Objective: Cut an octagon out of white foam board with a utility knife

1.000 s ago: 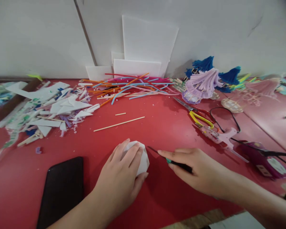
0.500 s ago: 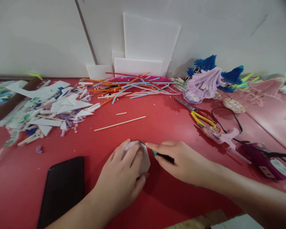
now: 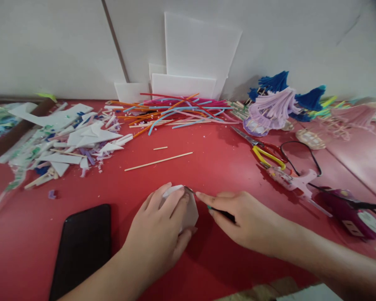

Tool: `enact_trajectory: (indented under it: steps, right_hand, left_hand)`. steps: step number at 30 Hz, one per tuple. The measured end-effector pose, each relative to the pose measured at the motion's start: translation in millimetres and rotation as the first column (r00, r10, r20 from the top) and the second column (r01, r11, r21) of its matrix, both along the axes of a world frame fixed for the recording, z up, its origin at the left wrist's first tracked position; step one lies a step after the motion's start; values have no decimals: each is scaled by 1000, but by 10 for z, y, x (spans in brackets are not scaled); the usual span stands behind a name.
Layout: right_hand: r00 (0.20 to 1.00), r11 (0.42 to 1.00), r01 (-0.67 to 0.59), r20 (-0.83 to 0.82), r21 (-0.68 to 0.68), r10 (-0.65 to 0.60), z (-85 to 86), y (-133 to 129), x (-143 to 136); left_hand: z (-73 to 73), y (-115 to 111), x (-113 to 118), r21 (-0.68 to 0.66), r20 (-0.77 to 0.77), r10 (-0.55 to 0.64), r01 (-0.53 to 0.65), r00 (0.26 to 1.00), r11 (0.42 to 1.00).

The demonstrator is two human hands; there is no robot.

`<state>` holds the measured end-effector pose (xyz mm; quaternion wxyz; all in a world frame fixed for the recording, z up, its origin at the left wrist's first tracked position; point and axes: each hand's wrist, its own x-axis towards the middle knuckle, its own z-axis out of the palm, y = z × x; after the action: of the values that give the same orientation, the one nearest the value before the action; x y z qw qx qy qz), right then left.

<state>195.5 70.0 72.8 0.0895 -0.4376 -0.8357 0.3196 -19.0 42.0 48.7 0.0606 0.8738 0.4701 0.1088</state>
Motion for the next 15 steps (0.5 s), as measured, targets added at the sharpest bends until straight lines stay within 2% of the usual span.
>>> enact_trajectory:
  steps: [7, 15]
  right_hand:
    - [1000, 998, 15, 12, -53, -15, -46, -245, 281]
    - [992, 988, 114, -68, 107, -107, -136, -179, 316]
  left_hand:
    - [-17, 24, -12, 38, -24, 7, -6, 1000, 999]
    - [17, 3, -30, 124, -130, 73, -57, 989, 991]
